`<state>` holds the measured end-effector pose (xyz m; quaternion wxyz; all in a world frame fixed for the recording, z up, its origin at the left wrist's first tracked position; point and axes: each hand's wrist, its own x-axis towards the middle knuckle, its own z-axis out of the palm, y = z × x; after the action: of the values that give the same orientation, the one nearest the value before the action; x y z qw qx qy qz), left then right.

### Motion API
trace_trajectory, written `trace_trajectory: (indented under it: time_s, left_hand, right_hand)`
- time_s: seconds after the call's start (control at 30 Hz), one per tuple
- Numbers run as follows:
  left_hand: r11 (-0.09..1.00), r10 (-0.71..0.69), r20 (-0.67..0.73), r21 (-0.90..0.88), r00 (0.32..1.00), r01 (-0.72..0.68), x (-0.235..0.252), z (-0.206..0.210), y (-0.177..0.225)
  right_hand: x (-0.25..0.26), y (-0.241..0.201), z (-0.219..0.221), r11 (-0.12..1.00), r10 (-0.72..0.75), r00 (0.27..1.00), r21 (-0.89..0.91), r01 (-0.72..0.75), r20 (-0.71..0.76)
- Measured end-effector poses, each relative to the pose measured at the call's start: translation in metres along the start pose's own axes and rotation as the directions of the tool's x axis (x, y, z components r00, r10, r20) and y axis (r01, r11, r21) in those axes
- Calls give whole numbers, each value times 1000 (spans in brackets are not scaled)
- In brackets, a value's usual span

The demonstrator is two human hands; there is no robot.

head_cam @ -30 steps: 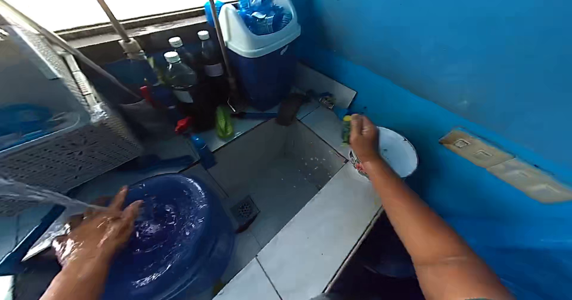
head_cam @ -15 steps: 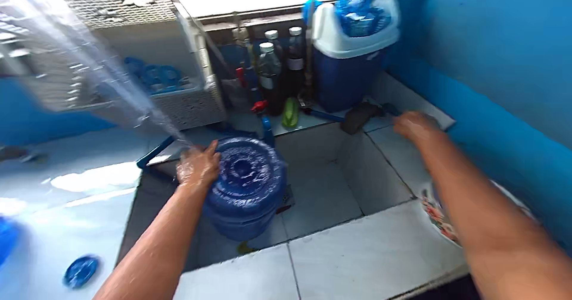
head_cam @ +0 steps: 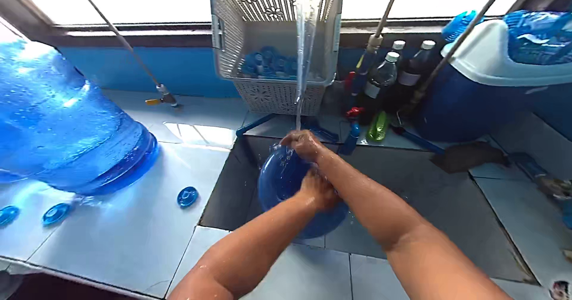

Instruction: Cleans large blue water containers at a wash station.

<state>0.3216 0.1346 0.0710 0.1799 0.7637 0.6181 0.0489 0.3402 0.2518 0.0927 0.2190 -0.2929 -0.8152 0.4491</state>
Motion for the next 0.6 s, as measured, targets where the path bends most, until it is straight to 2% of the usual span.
trace_trajectory:
  time_s: [0.03, 0.1, 0.13, 0.17, 0.23, 0.3, 0.33, 0.37, 0.4, 0.47, 0.5, 0.53, 0.6]
  left_hand:
    - [996, -77, -20, 35, 997, 77, 5, -10, -14]
    - [976, -198, 49, 106, 979, 192, 11, -22, -34]
    - [979, -174, 81, 125, 981, 163, 9, -21, -37]
    - [989, -99, 92, 120, 991, 88, 7, -18, -38]
    - [998, 11, 25, 68, 1000, -12, 11, -18, -50]
    - [995, -89, -100, 45, 991, 94, 22, -21, -64]
    - [983, -172, -155, 34, 973, 180, 25, -22, -66]
    - [971, -231, -144, 33, 962, 238, 27, -23, -61]
    - [973, -219, -102, 45, 970, 224, 26, -20, -53]
    - [993, -72, -5, 99, 997, 72, 22, -11, -45]
    - [994, -26, -27, 108, 999, 29, 23, -11, -50]
    - [995, -36, -91, 93, 995, 44, 25, -13, -58]
    - [977, -182, -146, 81, 972, 195, 29, -21, -60]
  right_hand:
    - [5, -15, 5, 979, 78, 996, 192, -70, -31]
    - [2, -23, 3, 834, 241, 965, 530, -154, -99]
    - [-10, -18, -3, 784, 280, 951, 603, -148, -131]
    - [-30, -8, -12, 789, 280, 946, 600, -131, -162]
    - [-87, 22, -31, 897, 238, 932, 429, -104, -272]
    - [-162, 59, -41, 977, 210, 902, 124, -175, -376]
    - [-202, 72, -45, 968, 227, 890, -12, -252, -397]
    - [-240, 82, -47, 934, 266, 874, -115, -338, -405]
    - [-276, 91, -46, 889, 312, 854, -190, -417, -416]
    - [-333, 105, -40, 782, 380, 809, -311, -540, -447]
    - [-353, 110, -34, 731, 376, 798, -379, -568, -471]
    - [-367, 116, -27, 692, 305, 803, -460, -556, -513]
    - [-370, 119, -19, 651, 249, 797, -515, -558, -551]
